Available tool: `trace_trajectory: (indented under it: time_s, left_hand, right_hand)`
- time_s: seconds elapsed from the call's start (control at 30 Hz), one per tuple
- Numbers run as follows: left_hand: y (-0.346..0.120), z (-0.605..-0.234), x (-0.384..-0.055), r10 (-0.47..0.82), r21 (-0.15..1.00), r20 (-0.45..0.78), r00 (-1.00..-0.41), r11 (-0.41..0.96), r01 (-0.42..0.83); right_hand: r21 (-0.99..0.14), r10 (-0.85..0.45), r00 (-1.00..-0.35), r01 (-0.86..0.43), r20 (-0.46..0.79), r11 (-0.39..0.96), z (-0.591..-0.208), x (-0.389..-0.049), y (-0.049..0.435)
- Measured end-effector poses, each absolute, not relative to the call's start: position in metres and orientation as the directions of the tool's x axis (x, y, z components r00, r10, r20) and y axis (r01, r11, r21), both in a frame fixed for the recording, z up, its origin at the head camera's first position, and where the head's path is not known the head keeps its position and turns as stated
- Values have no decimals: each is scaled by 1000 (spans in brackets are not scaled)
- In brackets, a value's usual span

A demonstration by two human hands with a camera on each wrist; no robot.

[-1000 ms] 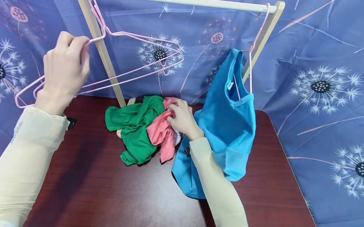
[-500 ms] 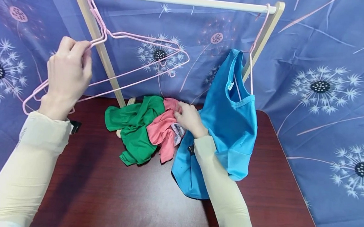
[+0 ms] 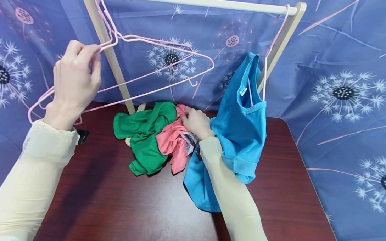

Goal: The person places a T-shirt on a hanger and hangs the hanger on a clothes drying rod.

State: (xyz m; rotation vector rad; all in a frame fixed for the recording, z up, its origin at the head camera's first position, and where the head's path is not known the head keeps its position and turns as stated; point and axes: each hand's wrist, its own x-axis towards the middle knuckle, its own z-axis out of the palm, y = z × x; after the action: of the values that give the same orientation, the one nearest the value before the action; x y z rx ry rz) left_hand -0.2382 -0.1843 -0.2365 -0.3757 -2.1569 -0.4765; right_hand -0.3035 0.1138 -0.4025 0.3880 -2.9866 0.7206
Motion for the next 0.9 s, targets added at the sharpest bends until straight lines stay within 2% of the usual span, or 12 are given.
trace_trajectory:
  time_s: [0.17, 0.27, 0.47, 0.73, 0.9]
  left_hand:
    - [-180, -232, -238, 82, 227, 818, -569, 864, 450]
    - [-177, -225, -239, 69, 235, 831, -552, 856, 461]
    - [-173, -220, -237, 50, 257, 837, -545, 843, 472]
    - [-175, -231, -230, -5, 315, 847, -531, 810, 495]
    - [-175, -243, -223, -64, 376, 843, -534, 780, 500]
  right_hand:
    - [-465, -111, -971, -201, 214, 862, -393, -304, 114]
    - [-538, -38, -963, -181, 266, 823, -381, -303, 116]
    - [-698, 72, -930, -217, 360, 683, -357, -301, 124]
    - [-725, 201, -870, -224, 449, 651, -326, -299, 132]
    - [-736, 203, -878, -215, 433, 642, -316, -300, 142]
